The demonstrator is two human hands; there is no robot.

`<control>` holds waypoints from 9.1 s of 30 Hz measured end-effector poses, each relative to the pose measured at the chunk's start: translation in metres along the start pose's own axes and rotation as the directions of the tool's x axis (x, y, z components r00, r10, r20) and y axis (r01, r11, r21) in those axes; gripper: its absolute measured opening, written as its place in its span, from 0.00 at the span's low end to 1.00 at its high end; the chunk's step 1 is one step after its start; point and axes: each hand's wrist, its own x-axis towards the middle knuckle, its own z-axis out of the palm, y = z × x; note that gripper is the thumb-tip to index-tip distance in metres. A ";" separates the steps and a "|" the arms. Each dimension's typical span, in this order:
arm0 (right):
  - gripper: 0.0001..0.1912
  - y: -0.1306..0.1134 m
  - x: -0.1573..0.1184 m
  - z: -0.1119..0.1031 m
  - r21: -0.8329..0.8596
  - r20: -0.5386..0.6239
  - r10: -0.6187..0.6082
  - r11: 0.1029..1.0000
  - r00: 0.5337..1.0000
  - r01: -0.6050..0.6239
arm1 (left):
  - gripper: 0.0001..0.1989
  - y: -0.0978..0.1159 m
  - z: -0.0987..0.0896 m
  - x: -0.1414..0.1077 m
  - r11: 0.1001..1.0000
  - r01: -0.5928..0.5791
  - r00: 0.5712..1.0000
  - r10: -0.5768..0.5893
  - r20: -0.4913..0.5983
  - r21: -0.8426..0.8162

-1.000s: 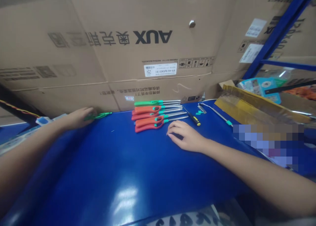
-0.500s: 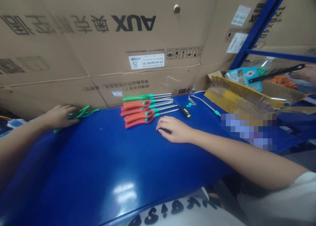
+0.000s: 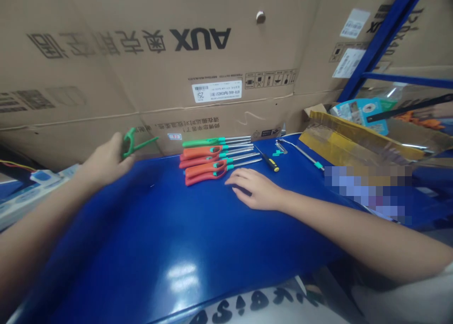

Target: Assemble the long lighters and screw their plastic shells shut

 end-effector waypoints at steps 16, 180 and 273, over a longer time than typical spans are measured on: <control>0.14 -0.024 -0.002 -0.020 -0.226 0.205 -0.337 0.897 0.919 0.379 | 0.18 0.184 0.029 -0.091 0.758 -0.435 0.807 0.568 0.163 -0.485; 0.09 -0.012 -0.009 -0.040 0.297 0.319 0.254 0.888 0.913 -0.350 | 0.13 0.144 0.045 -0.107 0.598 -0.547 0.836 0.426 -0.345 -0.586; 0.09 -0.024 0.026 -0.053 0.097 0.648 0.444 0.757 0.619 -0.646 | 0.10 0.144 0.056 -0.105 0.682 -0.398 0.910 0.377 -0.171 -0.614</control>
